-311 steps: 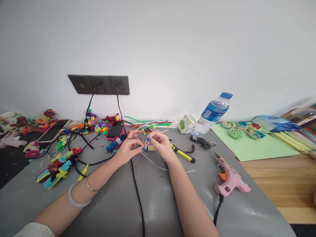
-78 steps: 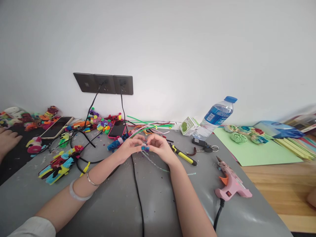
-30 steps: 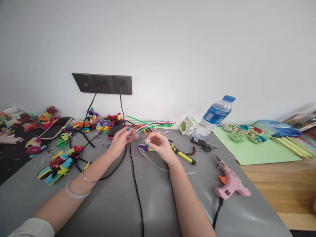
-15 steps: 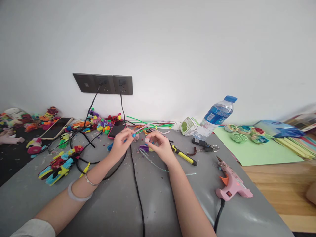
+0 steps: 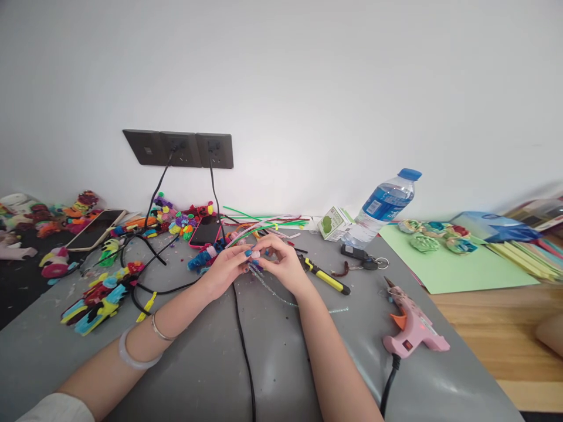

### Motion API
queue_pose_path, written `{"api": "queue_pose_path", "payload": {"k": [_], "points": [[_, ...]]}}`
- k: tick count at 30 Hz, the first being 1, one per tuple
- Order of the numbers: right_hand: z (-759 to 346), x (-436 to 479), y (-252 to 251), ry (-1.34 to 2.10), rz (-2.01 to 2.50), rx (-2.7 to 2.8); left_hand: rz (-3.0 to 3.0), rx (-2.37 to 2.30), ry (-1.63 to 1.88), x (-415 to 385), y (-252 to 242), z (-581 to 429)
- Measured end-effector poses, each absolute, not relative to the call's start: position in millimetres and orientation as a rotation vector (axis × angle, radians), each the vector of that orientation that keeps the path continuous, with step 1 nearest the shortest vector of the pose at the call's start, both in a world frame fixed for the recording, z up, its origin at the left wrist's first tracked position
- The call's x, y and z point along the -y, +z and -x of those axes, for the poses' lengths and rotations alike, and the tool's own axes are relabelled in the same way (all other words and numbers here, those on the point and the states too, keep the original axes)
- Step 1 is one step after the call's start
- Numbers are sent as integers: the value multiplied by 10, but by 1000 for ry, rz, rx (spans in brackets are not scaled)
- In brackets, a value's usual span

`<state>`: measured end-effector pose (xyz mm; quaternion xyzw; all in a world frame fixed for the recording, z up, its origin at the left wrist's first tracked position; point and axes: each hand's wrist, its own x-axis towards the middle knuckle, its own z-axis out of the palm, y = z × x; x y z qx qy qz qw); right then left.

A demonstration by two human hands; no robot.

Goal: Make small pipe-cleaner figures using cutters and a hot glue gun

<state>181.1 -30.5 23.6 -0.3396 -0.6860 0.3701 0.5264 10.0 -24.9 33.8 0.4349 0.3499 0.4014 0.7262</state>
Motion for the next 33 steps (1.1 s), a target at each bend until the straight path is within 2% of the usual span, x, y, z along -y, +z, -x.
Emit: {"api": "queue_pose_path", "payload": {"k": [33], "points": [[-1831,309,219,856,815,1661,-869,-657,757,249,327,-103]]}}
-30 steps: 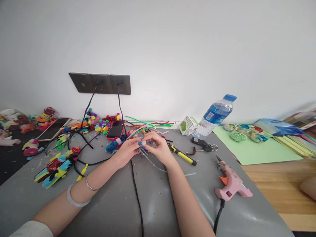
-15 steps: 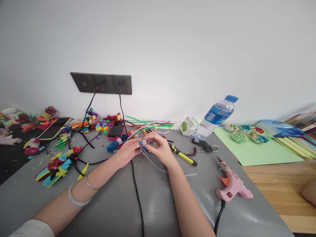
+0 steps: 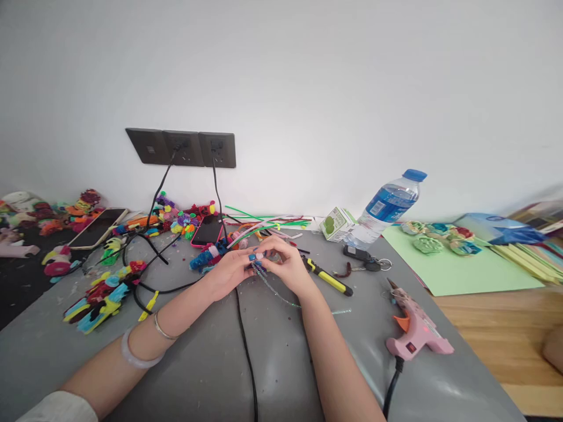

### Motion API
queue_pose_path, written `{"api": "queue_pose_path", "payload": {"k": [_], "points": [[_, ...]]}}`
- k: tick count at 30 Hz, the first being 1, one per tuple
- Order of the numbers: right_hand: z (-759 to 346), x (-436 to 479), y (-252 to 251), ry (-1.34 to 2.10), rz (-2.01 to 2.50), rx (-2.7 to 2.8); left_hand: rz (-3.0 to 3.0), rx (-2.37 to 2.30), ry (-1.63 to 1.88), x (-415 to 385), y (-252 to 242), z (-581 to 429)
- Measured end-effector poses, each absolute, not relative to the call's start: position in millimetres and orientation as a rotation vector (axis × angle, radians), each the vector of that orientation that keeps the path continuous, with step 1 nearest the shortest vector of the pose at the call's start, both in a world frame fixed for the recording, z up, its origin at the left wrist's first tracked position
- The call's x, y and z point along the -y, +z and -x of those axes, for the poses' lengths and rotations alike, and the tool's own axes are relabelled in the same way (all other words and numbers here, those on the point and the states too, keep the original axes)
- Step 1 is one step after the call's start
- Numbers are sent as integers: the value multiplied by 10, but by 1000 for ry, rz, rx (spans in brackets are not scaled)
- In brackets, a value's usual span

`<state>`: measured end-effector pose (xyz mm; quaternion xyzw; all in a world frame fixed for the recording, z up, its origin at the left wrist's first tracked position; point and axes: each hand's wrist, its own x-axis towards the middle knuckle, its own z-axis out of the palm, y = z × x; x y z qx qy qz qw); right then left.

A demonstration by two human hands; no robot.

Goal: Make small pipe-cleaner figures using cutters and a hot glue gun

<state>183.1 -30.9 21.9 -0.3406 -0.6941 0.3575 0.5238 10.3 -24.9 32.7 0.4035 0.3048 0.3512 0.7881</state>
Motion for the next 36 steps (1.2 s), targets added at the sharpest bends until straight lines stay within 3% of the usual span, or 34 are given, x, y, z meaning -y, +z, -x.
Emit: {"api": "queue_pose_path", "payload": {"k": [36], "points": [[-1825,314,237,922,715,1647,-728,-620,806,274,309,-136]]}}
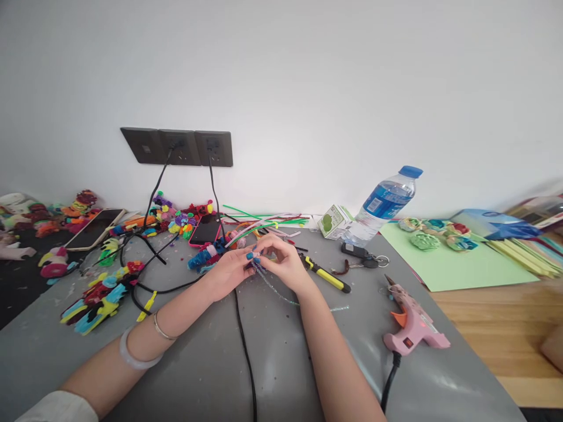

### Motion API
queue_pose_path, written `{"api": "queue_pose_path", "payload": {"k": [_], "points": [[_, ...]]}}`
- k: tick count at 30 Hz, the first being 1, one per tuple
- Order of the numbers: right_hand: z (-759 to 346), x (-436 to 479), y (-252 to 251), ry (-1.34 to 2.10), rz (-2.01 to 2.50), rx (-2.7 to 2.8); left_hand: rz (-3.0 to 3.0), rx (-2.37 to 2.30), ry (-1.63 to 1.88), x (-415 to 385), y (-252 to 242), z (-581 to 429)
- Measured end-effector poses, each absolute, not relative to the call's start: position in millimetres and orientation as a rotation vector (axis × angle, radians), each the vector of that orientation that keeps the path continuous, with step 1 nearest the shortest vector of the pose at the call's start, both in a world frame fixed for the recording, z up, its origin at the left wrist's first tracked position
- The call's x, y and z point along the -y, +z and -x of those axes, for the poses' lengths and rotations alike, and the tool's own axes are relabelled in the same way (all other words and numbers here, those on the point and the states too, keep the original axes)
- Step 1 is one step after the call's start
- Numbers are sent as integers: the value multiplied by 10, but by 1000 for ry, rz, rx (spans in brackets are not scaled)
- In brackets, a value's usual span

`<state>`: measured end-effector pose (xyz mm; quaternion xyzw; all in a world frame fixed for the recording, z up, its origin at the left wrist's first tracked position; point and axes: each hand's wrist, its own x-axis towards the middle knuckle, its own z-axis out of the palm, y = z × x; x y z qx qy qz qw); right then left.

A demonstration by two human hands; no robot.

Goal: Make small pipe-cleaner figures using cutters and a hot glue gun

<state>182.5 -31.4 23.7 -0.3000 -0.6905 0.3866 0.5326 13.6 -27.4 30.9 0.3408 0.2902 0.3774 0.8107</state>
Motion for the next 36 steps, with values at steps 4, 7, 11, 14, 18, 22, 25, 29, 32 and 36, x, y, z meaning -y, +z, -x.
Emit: {"api": "queue_pose_path", "payload": {"k": [4,7,11,14,18,22,25,29,32,36], "points": [[-1820,307,233,908,714,1637,-705,-626,811,260,302,-128],[-1821,303,230,890,733,1648,-714,-612,806,260,315,-119],[-1826,303,233,848,759,1671,-728,-613,786,271,335,-111],[-1825,307,254,814,776,1686,-725,-609,775,272,332,-109],[-1821,312,277,775,788,1689,-719,-595,756,263,313,-102],[-1809,315,282,732,779,1696,-716,-587,748,262,315,-103],[-1795,317,288,708,770,1706,-700,-598,769,266,326,-113],[-1782,320,305,681,783,1706,-694,-622,775,266,321,-123],[-1782,325,320,678,799,1705,-702,-656,786,260,311,-118],[-1798,328,320,677,805,1713,-752,-682,781,245,313,-90]]}}
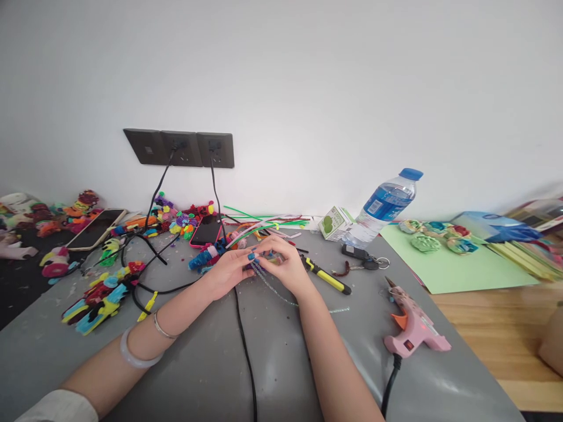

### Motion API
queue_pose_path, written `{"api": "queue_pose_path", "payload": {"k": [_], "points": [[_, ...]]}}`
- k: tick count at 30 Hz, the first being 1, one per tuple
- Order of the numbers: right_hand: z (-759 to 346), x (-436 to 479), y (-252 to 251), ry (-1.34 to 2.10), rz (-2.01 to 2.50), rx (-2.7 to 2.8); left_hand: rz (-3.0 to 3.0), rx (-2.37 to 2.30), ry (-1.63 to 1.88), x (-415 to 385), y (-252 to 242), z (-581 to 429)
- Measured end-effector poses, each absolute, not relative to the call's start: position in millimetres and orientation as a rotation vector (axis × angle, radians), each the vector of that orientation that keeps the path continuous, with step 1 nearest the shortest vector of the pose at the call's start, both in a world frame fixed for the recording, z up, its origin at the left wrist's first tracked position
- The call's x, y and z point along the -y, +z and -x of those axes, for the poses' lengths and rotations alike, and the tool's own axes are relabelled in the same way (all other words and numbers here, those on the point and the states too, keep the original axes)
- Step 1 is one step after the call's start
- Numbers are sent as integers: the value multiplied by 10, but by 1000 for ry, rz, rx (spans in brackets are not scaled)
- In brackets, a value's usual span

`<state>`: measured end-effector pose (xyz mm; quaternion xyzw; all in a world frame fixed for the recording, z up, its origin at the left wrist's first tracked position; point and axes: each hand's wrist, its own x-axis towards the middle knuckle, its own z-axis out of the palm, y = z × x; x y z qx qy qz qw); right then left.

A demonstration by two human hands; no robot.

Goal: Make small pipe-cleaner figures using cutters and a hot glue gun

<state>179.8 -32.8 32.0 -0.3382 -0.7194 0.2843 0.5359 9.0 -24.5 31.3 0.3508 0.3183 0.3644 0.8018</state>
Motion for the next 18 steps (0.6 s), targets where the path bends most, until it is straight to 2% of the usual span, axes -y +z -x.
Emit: {"api": "queue_pose_path", "payload": {"k": [18], "points": [[-1796,334,318,662,837,1732,-663,-586,672,202,314,-34]]}}
